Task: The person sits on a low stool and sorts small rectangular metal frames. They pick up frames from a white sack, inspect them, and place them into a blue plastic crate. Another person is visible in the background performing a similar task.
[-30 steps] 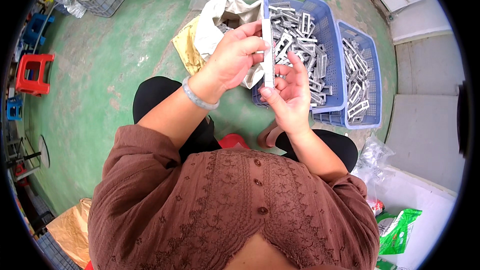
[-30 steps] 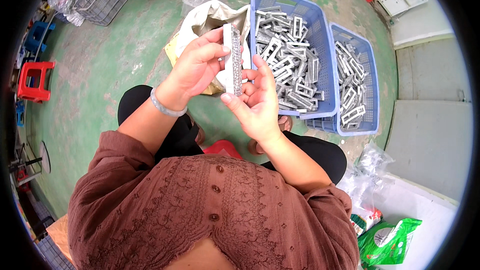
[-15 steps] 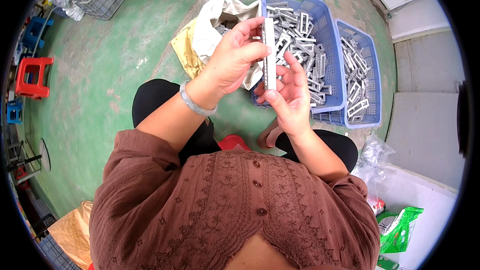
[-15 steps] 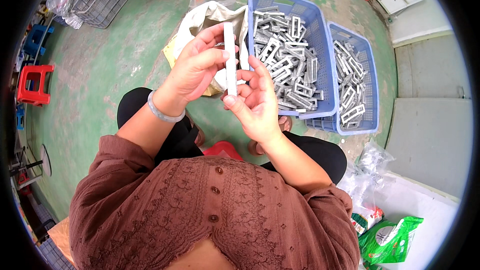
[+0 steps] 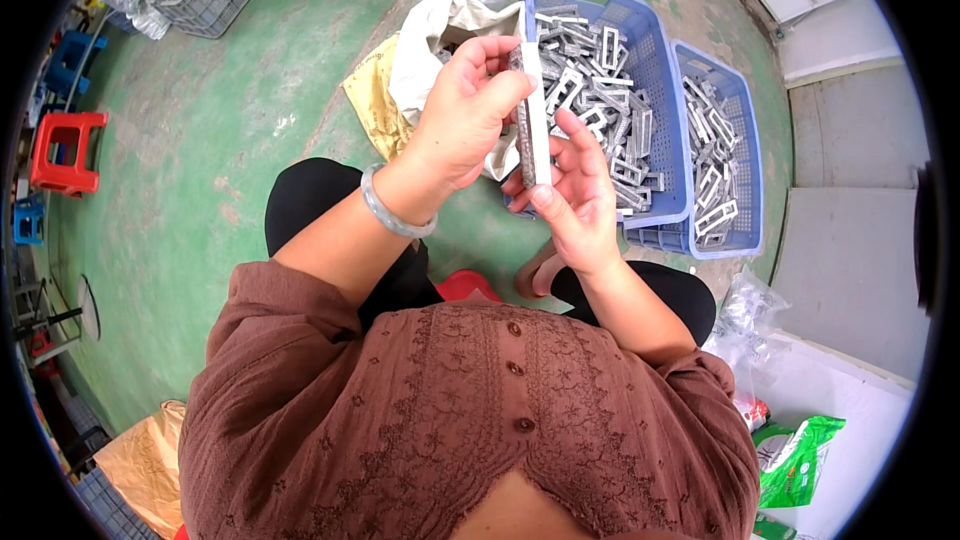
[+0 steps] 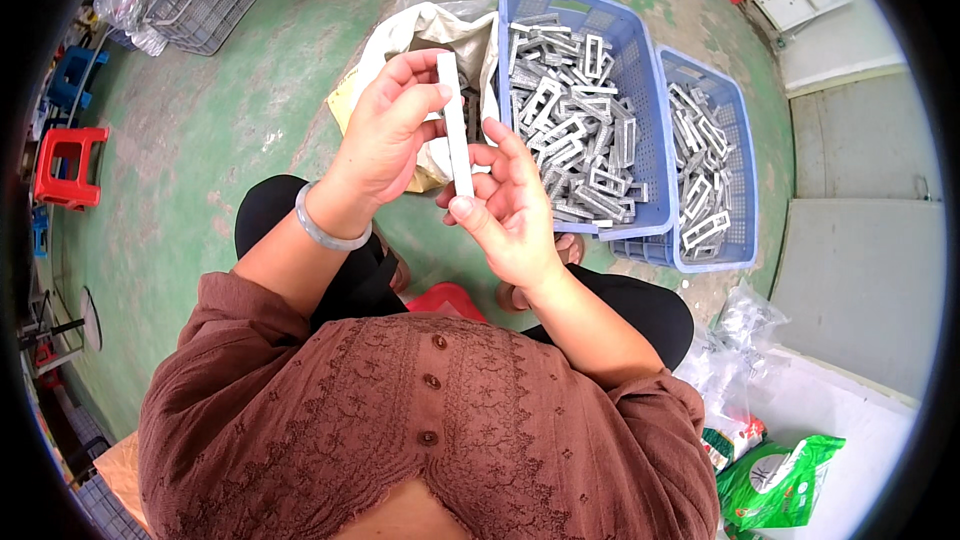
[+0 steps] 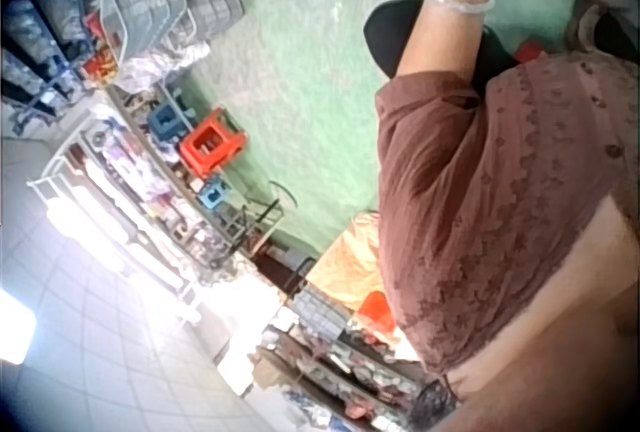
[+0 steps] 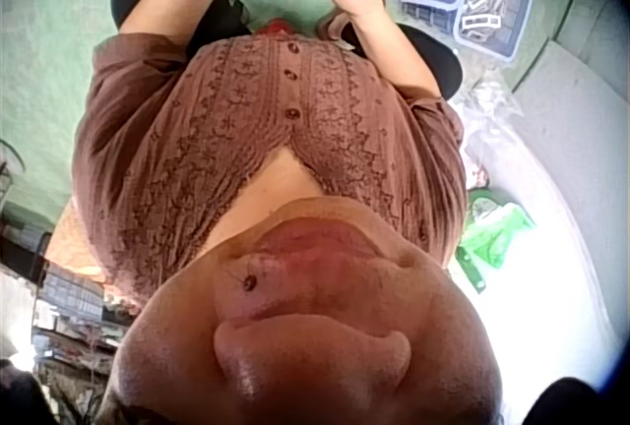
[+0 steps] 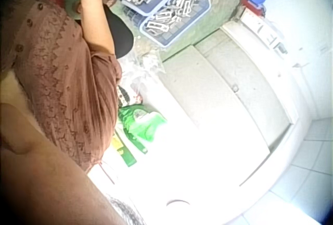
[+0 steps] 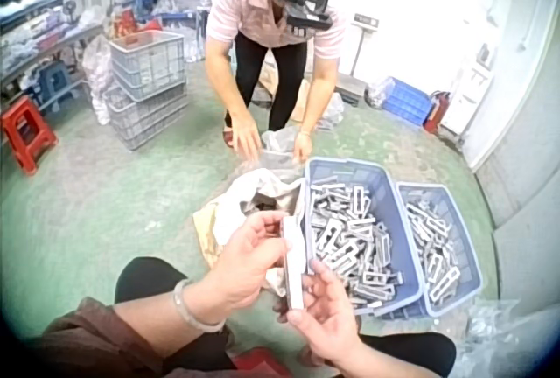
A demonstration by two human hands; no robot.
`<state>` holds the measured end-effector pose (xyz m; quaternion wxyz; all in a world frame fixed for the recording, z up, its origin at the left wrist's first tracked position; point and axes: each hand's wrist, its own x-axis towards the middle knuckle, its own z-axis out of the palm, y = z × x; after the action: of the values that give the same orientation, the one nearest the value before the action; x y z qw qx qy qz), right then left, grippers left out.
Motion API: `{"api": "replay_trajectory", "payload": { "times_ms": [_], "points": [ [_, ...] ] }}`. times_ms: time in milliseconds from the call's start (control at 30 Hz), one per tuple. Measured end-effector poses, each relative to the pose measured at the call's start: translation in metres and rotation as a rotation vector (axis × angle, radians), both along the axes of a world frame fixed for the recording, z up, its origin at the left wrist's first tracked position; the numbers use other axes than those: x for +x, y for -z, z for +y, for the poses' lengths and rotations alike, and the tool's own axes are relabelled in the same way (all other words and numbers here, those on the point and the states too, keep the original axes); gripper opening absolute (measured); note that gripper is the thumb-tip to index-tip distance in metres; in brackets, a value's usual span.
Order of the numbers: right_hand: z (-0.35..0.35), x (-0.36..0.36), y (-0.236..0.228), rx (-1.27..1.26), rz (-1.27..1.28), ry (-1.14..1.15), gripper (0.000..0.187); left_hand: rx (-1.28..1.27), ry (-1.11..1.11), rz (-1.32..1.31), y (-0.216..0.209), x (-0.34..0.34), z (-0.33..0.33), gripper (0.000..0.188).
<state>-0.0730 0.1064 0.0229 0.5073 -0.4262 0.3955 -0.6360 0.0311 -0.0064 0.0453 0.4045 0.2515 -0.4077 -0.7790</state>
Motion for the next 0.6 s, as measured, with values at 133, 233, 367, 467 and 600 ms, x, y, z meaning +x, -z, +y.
{"api": "replay_trajectory", "payload": {
  "times_ms": [133,233,367,467,600],
  "points": [
    [-0.001,0.0,0.003,-0.018,0.02,0.019,0.065,-0.009,-0.046,0.003,0.0,-0.002,0.0,0.037],
    [0.0,-0.001,0.003,0.005,0.013,-0.011,0.063,0.013,-0.043,-0.051,0.005,-0.002,-0.004,0.028],
    [-0.001,-0.01,0.007,0.044,-0.101,-0.07,0.055,0.149,-0.024,-0.027,0.008,-0.001,-0.011,0.019],
    [-0.004,-0.017,0.001,0.128,-0.253,-0.088,0.041,0.18,-0.013,-0.029,0.014,0.002,-0.017,0.025],
    [-0.008,-0.031,0.006,0.173,-0.356,-0.114,0.041,0.195,0.025,-0.022,0.013,0.002,-0.016,0.027]
  ]
}}
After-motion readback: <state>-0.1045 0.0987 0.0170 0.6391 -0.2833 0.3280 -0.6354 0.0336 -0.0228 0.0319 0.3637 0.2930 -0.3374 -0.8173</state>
